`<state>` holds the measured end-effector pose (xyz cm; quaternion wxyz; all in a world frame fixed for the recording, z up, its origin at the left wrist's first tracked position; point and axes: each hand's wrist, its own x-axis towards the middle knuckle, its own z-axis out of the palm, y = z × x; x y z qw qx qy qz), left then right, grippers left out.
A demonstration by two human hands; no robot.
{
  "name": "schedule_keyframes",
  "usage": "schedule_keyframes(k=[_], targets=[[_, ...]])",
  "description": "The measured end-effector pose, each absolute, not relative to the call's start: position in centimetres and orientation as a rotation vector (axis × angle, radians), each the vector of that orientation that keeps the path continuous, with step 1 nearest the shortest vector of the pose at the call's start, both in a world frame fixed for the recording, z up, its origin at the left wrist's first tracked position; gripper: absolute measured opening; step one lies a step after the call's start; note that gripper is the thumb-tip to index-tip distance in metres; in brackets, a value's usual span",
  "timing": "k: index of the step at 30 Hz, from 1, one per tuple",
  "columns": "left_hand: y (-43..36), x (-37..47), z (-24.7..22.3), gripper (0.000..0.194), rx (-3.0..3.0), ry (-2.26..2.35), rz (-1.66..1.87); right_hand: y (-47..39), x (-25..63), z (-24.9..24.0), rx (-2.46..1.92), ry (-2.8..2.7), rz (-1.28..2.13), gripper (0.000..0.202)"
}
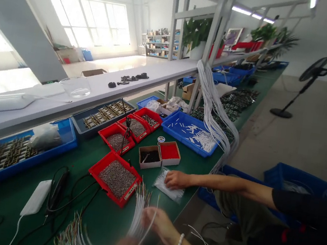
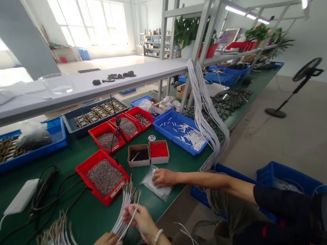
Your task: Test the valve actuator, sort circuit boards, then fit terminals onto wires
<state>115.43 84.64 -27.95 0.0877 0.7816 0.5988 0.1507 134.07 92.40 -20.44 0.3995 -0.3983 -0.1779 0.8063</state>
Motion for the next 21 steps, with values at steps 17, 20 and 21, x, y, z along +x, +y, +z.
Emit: schedule_keyframes(k=[17, 20, 21], targets=[[97.4, 110.2, -30.6, 0.038, 2.844, 1.642, 0.321, 87.0, 137.0, -21.1, -1.267, 0.267, 1.732, 0.034], [97.4, 109.2, -31.3, 0.042, 2.938, 1.600, 0.323, 84.7, 138.9, -21.3, -1.344, 0.373, 1.738, 0.044], [97.4, 108.7, -31.3, 0.040, 2.957, 1.598, 0.327, 83.8, 139.4, -21.4, -1.363, 0.408, 1.732, 0.046]])
